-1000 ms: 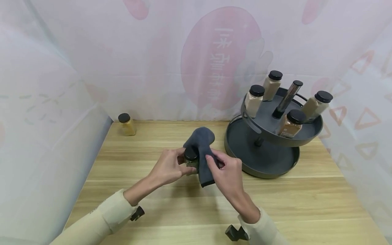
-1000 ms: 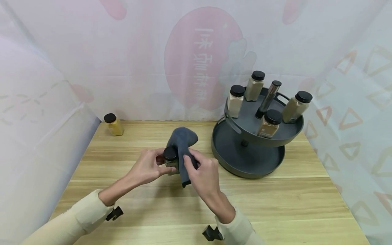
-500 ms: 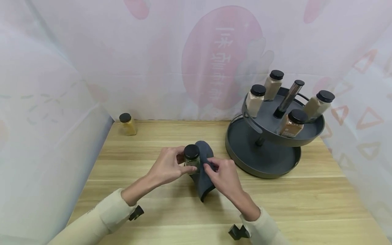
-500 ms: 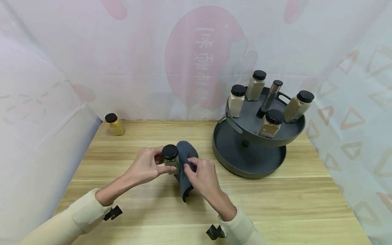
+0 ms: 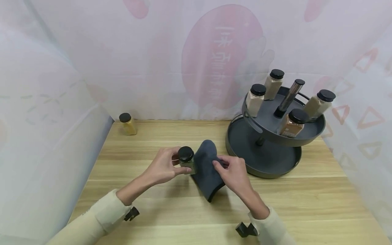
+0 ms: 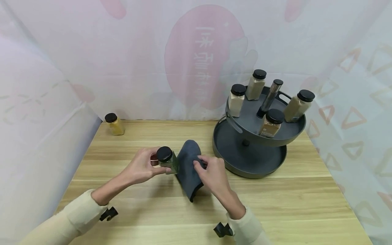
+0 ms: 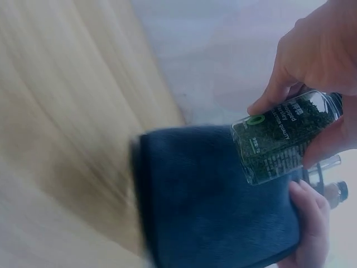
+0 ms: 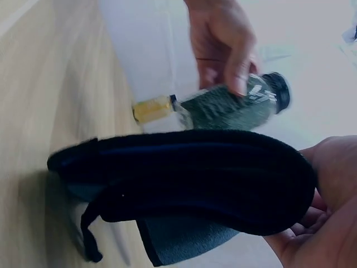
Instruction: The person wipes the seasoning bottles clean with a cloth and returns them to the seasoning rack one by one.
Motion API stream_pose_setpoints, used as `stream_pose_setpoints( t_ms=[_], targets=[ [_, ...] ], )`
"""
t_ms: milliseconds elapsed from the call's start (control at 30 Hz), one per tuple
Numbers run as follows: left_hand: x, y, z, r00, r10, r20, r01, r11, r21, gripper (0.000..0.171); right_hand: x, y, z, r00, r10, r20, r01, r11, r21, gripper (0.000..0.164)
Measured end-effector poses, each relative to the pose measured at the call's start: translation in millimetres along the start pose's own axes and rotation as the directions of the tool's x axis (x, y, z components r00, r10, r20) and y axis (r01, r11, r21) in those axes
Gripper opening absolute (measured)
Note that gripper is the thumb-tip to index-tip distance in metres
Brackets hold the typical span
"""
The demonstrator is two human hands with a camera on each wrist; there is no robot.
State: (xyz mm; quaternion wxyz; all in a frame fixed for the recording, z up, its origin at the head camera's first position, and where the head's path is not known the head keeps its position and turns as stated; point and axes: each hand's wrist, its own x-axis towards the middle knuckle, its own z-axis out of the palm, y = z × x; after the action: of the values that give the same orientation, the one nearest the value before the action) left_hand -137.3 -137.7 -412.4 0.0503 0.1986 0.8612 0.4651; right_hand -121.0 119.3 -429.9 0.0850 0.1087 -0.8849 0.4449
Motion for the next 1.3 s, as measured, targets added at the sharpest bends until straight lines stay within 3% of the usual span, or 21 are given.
stream_pose_setpoints(
  t_ms=[200,500,867,1300],
  targets=[
    [-0.3,-13.1,3.8,0.998,-0.047,0.039,0.049,0.998,-0.049,0.039,2,4,-14,1.0,0.004,-0.029,-0.004,1.0,-0.014,0.02],
    [5.6,-36.5,13.7,0.995,-0.026,0.092,0.033,0.997,-0.068,0.037,6,8,-25,0.998,0.028,-0.06,-0.029,0.999,-0.026,0.019],
    [8.3,-63.4,23.9,0.995,-0.021,0.096,0.026,0.998,-0.054,0.042,2,12,-21,0.996,0.055,-0.067,-0.057,0.998,-0.018,0.02],
    [8.4,-72.9,27.0,0.993,-0.029,0.113,0.034,0.998,-0.048,0.044,1,12,-17,0.996,0.063,-0.067,-0.064,0.998,-0.012,0.021]
  ],
)
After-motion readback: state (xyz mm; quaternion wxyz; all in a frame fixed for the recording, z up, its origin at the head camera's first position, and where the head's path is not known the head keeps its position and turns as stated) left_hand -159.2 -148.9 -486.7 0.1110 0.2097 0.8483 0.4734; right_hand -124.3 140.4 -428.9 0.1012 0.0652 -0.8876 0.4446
